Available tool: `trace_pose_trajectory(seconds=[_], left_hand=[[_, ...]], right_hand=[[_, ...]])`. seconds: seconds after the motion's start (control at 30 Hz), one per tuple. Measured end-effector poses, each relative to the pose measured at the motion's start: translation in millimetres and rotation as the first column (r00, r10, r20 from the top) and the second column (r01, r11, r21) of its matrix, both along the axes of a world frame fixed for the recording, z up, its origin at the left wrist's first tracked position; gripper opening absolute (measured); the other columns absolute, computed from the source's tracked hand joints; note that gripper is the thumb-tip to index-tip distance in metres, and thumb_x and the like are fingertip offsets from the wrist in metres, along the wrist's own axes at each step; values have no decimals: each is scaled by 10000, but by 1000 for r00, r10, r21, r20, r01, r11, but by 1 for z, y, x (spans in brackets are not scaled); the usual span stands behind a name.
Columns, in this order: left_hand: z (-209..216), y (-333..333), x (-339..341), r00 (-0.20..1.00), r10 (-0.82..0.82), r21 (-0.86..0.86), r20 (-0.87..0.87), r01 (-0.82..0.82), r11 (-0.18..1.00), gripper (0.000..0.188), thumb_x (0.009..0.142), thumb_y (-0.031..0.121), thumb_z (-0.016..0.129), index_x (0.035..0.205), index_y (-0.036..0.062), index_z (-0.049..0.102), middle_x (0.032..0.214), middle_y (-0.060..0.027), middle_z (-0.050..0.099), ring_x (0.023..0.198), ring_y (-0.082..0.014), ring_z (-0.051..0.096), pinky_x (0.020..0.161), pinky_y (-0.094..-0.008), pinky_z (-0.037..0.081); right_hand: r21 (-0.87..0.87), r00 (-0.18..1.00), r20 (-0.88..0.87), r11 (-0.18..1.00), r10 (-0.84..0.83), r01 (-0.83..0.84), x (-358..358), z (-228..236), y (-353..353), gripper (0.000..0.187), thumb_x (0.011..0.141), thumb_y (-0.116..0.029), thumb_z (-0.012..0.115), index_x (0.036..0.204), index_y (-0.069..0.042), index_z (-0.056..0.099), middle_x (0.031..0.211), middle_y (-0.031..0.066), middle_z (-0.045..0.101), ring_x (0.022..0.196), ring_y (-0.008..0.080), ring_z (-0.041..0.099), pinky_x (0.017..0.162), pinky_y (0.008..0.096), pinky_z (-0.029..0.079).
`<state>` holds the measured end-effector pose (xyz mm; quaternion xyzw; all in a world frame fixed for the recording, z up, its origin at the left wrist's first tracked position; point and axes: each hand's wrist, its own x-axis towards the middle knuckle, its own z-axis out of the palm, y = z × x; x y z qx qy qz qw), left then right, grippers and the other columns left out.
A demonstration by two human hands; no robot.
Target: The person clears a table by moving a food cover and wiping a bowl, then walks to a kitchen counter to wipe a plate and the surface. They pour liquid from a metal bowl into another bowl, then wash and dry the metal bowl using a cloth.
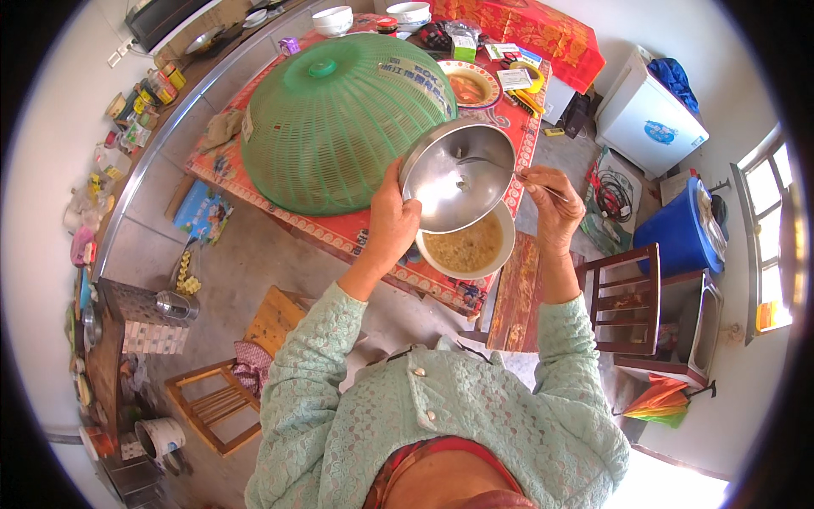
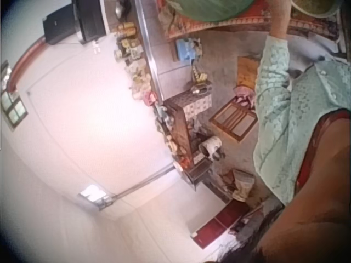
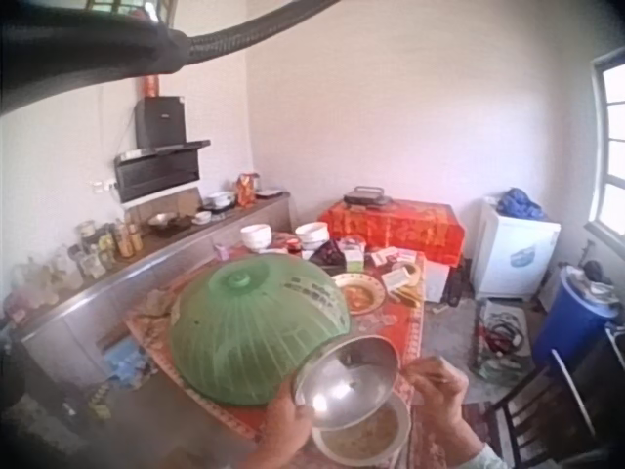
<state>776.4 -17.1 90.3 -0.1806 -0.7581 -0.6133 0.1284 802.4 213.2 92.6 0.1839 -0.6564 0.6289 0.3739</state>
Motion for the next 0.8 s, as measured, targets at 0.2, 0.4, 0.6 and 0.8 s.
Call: trace_pose_trajectory(seconds=[0.2, 0.4, 0.6, 0.8], left_hand=[[-5, -9, -6, 999, -35, 11, 23, 35, 999, 511, 689, -52, 402, 1199, -52, 423, 994, -267, 585, 935, -363, 587, 810, -347, 448], [9, -7, 1, 998, -68, 45, 14, 68, 997, 517, 692, -55, 409, 1209, -48, 420, 996, -263, 588, 947, -351, 589, 814, -342, 448], [20, -3, 11, 994, 48, -53, -94, -54, 997, 544, 693, -101, 390, 1235, -51, 394, 1068, -270, 557, 992, -372, 562, 850, -348, 436], [13, 4, 13, 977, 38, -64, -211, -52, 997, 568, 692, -145, 379, 1253, -53, 373, 1157, -266, 498, 1079, -390, 502, 924, -373, 396]], right_hand=[[-21, 1000, -15, 1000, 23, -24, -7, 16, 4, 101, 773, 50, 628, 865, 29, 591, 914, 135, 633, 822, 176, 613, 751, 281, 512], [-166, 983, 123, 980, 135, -114, -3, -12, 4, 83, 799, 7, 618, 870, 33, 583, 924, 155, 620, 829, 211, 621, 766, 340, 535], [-244, 954, 172, 949, 244, -199, 5, -33, 24, 100, 808, -34, 628, 877, 23, 584, 900, 142, 630, 808, 213, 633, 753, 333, 534], [-409, 980, 86, 904, 177, -127, 3, -24, 16, 129, 805, -53, 642, 890, 14, 573, 871, 124, 646, 819, 209, 641, 769, 331, 527]])
